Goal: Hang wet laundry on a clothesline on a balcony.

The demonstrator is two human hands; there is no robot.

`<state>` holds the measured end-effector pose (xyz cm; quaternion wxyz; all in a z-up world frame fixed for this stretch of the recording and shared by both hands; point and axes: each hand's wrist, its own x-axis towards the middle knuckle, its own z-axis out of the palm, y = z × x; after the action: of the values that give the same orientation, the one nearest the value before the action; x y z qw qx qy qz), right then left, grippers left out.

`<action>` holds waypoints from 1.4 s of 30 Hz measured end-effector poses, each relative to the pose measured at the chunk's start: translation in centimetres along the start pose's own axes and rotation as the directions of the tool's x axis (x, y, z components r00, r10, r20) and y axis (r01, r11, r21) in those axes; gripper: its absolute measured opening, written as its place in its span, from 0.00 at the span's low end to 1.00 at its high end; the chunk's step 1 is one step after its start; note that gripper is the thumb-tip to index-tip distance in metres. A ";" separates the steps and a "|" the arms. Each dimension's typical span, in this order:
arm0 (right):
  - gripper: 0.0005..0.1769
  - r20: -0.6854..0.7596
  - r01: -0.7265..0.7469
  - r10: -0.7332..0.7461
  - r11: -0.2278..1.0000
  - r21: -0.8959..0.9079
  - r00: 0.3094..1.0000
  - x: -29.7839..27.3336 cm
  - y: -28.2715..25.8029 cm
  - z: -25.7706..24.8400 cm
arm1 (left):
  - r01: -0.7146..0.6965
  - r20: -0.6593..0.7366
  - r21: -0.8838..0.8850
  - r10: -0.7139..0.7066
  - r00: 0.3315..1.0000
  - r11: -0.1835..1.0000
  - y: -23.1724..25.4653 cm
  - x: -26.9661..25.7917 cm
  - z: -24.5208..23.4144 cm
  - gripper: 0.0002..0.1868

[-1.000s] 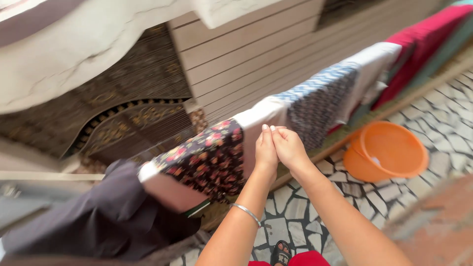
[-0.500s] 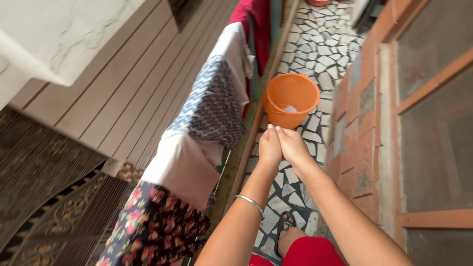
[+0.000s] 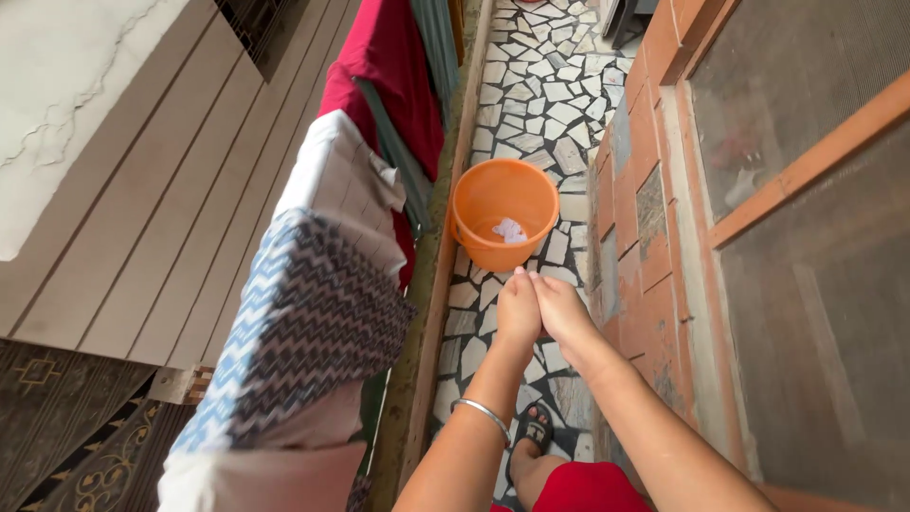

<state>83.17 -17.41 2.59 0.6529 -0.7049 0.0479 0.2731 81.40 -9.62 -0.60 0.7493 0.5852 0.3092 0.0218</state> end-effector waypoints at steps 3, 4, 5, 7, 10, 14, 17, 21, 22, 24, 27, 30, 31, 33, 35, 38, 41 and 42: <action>0.21 -0.013 -0.007 0.007 1.000 0.015 1.000 5.2 0.0 -3.5 | -0.042 0.008 0.029 0.042 0.999 0.999 -0.9 5.0 3.8 0.28; 0.22 -0.027 -0.054 0.054 0.998 -0.010 0.998 6.7 -0.1 -4.7 | 0.027 0.018 0.025 -0.027 0.999 0.999 -0.8 6.3 4.9 0.26; 0.23 -0.044 -0.111 0.110 0.993 -0.032 0.993 7.7 0.3 -5.7 | 0.106 0.027 0.026 -0.107 0.994 0.994 -1.1 7.1 5.8 0.24; 0.23 -0.040 -0.139 0.137 0.988 -0.066 0.990 10.6 1.5 -7.1 | 0.160 0.050 -0.005 -0.160 0.986 0.987 -2.6 9.2 7.0 0.25; 0.23 -0.049 -0.216 0.212 0.971 -0.099 0.976 13.7 2.2 -7.7 | 0.203 0.046 -0.024 -0.202 0.978 0.979 -4.7 12.9 7.8 0.25; 0.24 -0.030 -0.280 0.279 0.956 -0.084 0.960 19.1 2.4 -7.6 | 0.306 0.039 -0.011 -0.305 0.951 0.952 -3.2 17.3 7.8 0.25; 0.22 -0.053 -0.337 0.333 0.937 -0.090 0.941 23.9 1.5 -7.4 | 0.322 0.029 0.058 -0.324 0.946 0.945 -2.7 22.2 8.4 0.25; 0.23 -0.015 -0.347 0.347 0.937 -0.028 0.938 32.2 0.9 -6.9 | 0.419 0.027 0.035 -0.420 0.907 0.907 -3.5 31.1 8.7 0.23; 0.24 -0.037 -0.384 0.382 0.921 -0.066 0.923 34.3 0.9 -6.6 | 0.368 0.003 0.085 -0.370 0.929 0.926 -5.2 33.7 8.6 0.24; 0.24 -0.057 -0.440 0.436 0.893 -0.094 0.898 37.9 1.3 -5.9 | 0.334 -0.024 0.147 -0.335 0.942 0.931 -6.7 37.7 8.0 0.25; 0.24 -0.054 -0.481 0.478 0.871 -0.094 0.877 44.6 2.1 -5.3 | 0.345 -0.022 0.172 -0.346 0.938 0.923 -5.3 44.2 8.0 0.25; 0.26 -0.060 -0.518 0.515 0.850 -0.098 0.855 50.4 5.1 -5.1 | 0.525 -0.044 0.244 -0.532 0.846 0.815 -5.3 49.3 7.7 0.25; 0.24 -0.057 -0.493 0.490 0.861 -0.123 0.870 51.9 6.5 -5.3 | 0.514 -0.060 0.287 -0.520 0.852 0.808 -6.7 50.8 7.6 0.24; 0.23 -0.053 -0.482 0.480 0.862 -0.153 0.875 55.7 10.3 -6.0 | 0.518 -0.078 0.325 -0.523 0.848 0.791 -11.1 54.8 7.3 0.23; 0.20 -0.100 -0.482 0.472 0.858 -0.174 0.876 59.9 15.0 -6.9 | 0.493 -0.167 0.312 -0.464 0.870 0.812 -17.3 59.2 6.8 0.13; 0.16 -0.130 -0.436 0.416 0.859 -0.269 0.900 66.5 23.3 -8.6 | 0.539 -0.168 0.097 -0.520 0.838 0.837 -31.2 64.6 4.8 0.12; 0.12 -0.136 -0.507 0.488 0.832 -0.225 0.862 73.9 33.9 -10.8 | 0.549 -0.204 -0.010 -0.539 0.817 0.836 -31.8 69.4 5.2 0.09; 0.12 -0.134 -0.520 0.503 0.822 -0.230 0.854 76.3 35.2 -10.9 | 0.563 -0.210 -0.015 -0.553 0.806 0.826 -33.4 70.5 5.2 0.09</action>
<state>136.37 -10.73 -63.04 0.4562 -0.7537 0.2210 0.4183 129.91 3.21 -60.59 0.6725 0.4808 0.5434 -0.1463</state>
